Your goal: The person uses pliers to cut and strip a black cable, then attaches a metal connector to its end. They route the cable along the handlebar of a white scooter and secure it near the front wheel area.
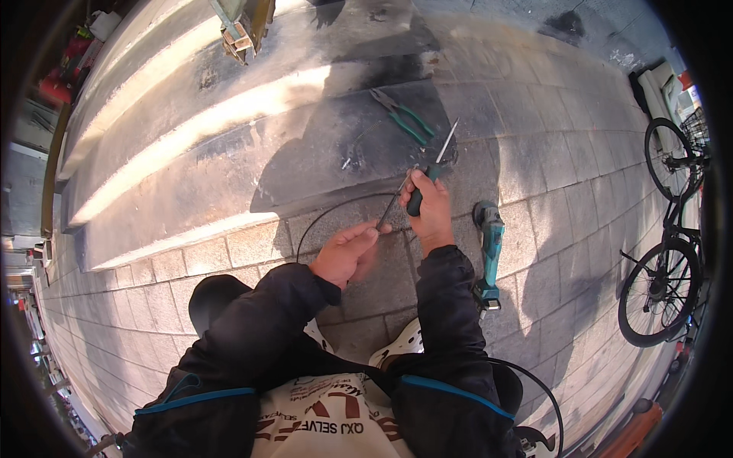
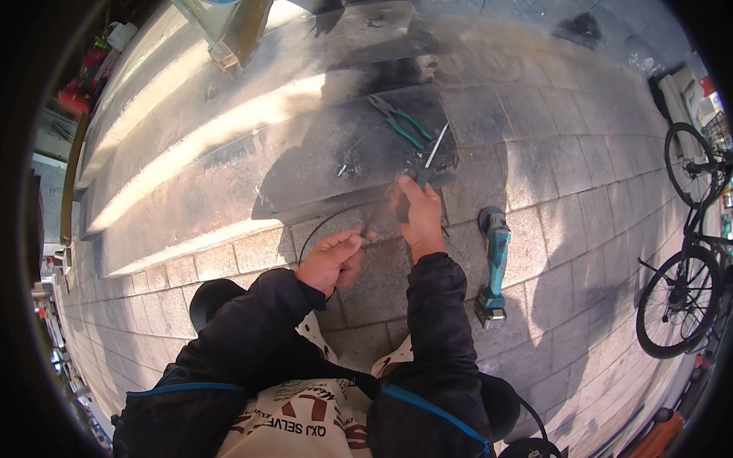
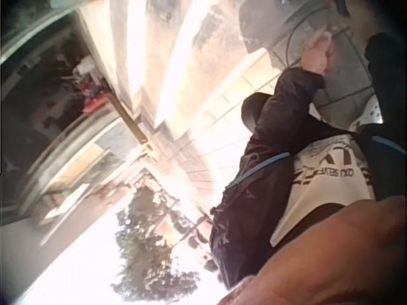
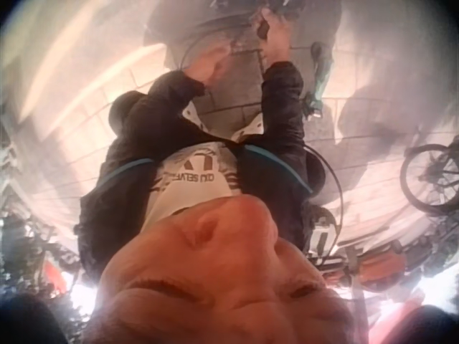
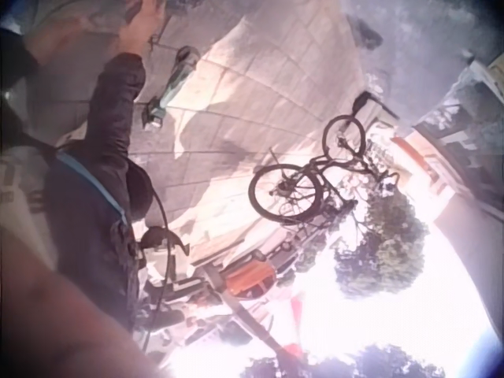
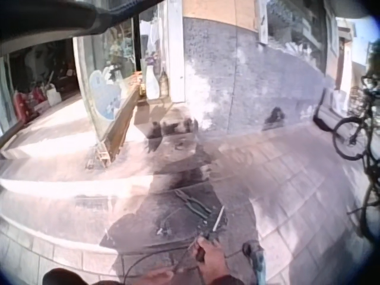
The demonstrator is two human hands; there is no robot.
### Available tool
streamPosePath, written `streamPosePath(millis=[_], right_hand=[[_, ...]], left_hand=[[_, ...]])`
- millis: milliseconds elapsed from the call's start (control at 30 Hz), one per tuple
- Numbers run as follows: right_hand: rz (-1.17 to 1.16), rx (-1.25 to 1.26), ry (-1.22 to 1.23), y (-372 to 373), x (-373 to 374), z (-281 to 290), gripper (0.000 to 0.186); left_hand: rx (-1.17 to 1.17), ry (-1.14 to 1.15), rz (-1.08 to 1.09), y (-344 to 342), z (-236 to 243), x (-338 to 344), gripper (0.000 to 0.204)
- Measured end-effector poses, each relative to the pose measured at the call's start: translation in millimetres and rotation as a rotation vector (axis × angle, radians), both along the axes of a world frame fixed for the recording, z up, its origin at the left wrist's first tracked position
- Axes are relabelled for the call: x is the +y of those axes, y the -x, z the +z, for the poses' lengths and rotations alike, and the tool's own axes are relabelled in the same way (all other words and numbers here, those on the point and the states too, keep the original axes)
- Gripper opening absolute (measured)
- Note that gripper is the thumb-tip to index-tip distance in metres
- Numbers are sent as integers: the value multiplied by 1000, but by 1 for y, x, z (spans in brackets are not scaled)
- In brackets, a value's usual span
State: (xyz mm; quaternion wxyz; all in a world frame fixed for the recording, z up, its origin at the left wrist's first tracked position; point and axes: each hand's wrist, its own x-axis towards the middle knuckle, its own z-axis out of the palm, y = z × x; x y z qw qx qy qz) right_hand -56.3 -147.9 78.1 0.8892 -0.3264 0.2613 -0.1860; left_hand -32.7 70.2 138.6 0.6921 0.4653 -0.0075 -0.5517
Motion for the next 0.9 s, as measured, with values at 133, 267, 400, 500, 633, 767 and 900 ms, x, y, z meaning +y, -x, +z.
streamPosePath(millis=[133, 267, 400, 500, 633, 767, 900], right_hand=[[-21, 23, 179, 10, -1, -3, 16], [-18, 183, 540, 13, 4, 9, 18], [10, 47, 366, 15, 3, 6, 26], [90, -132, 121, 18, 5, 23, 28], [197, -256, -17, 21, 2, 34, 31], [300, 104, 313, 28, -8, 16, 30], [845, 670, 1213, 53, -3, -57, 43]], left_hand=[[12, -27, -34, -2, 11, 7, 28], [-47, -72, -83, 3, 16, 9, 28], [-20, -48, -78, 6, 23, 8, 29], [10, -15, -83, 8, 27, 11, 28], [144, 40, -91, 12, 39, 12, 26], [201, 83, -118, 14, 46, 11, 24], [212, 85, -138, 11, 48, 11, 25]])
